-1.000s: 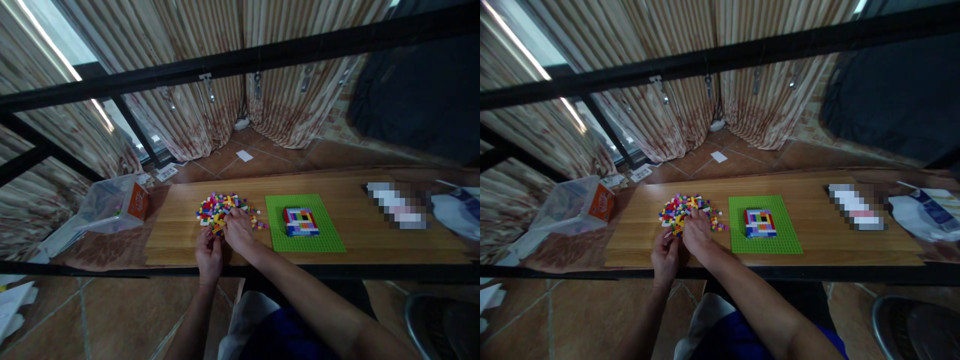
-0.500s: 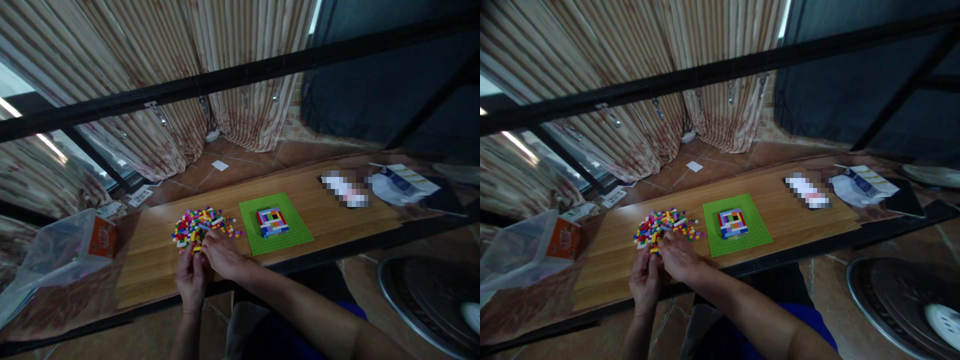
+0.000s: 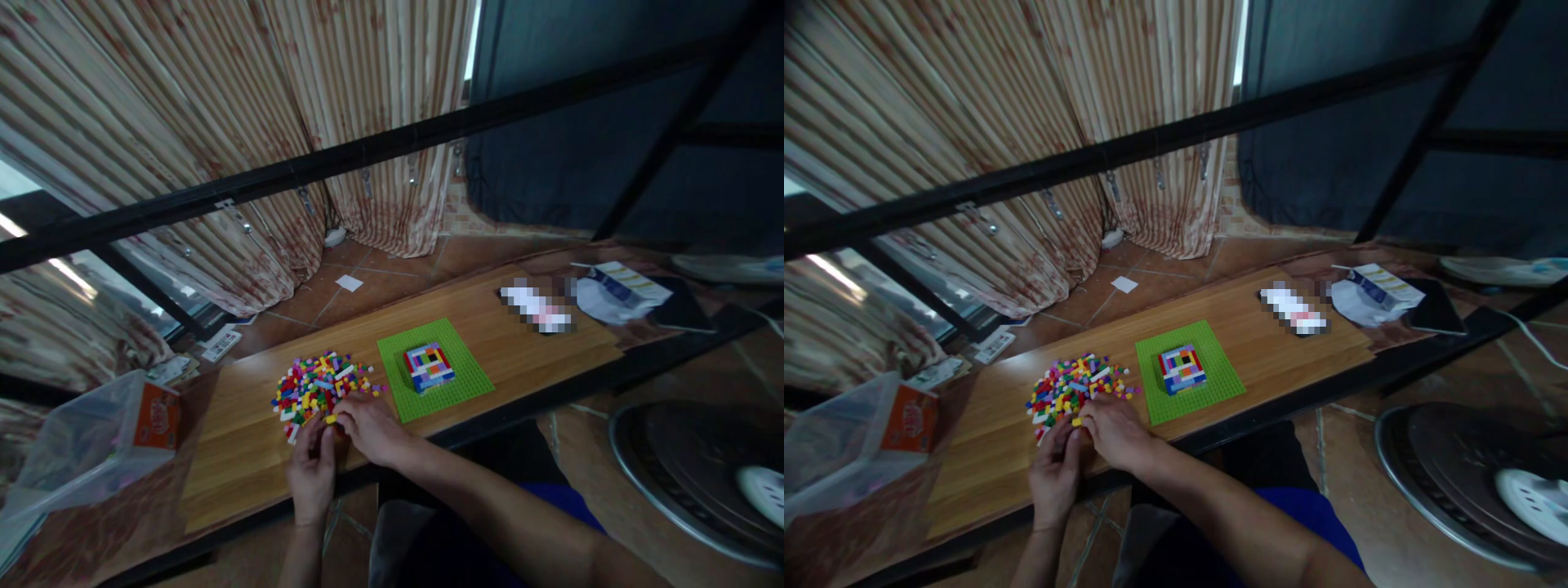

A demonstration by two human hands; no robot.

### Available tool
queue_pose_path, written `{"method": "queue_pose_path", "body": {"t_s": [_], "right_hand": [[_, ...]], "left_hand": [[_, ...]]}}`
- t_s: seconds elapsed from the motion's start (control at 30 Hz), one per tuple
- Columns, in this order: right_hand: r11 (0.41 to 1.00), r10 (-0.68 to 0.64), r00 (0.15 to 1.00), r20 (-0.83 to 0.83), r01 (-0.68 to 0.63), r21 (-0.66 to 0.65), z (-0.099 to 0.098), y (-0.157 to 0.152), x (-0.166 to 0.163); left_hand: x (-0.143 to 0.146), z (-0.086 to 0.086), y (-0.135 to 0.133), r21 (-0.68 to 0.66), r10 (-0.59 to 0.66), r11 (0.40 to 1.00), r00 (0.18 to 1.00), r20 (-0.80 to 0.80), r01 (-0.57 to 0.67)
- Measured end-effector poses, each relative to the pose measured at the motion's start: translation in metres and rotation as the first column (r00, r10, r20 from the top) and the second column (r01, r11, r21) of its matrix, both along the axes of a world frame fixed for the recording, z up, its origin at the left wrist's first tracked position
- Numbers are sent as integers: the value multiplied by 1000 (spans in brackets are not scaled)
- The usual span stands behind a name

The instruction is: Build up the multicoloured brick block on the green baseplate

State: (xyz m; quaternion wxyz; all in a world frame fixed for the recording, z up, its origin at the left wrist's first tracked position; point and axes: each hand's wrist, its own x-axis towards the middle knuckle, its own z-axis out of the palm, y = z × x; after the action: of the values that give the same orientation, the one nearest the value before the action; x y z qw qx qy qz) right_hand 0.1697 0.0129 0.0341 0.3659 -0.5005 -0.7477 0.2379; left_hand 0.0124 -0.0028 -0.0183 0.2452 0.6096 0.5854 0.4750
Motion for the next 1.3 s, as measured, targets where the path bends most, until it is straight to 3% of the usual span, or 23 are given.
{"method": "queue_pose_path", "body": {"t_s": [0.13, 0.2, 0.3, 0.4, 0.7, 1.3], "right_hand": [[989, -146, 981, -129, 150, 16, 15, -1, 62], [953, -296, 942, -160, 303, 16, 16, 6, 105], [905, -423, 897, -132, 426, -7, 9, 22, 162], [910, -415, 907, -69, 414, -34, -4, 36, 192], [964, -237, 968, 89, 245, -107, -13, 51, 193], [967, -172, 979, 111, 189, -170, -11, 59, 201]], "left_hand": [[1, 2, 0, 31, -14, 999, 990, -140, 18], [1, 3, 1, 68, -23, 997, 972, -234, 40], [1, 2, 4, 86, -30, 995, 957, -290, 57], [1, 1, 8, 87, -12, 995, 953, -304, 40], [-1, 2, 11, 112, 14, 993, 923, -385, 32], [-1, 0, 11, 169, 52, 985, 897, -439, 26]]}}
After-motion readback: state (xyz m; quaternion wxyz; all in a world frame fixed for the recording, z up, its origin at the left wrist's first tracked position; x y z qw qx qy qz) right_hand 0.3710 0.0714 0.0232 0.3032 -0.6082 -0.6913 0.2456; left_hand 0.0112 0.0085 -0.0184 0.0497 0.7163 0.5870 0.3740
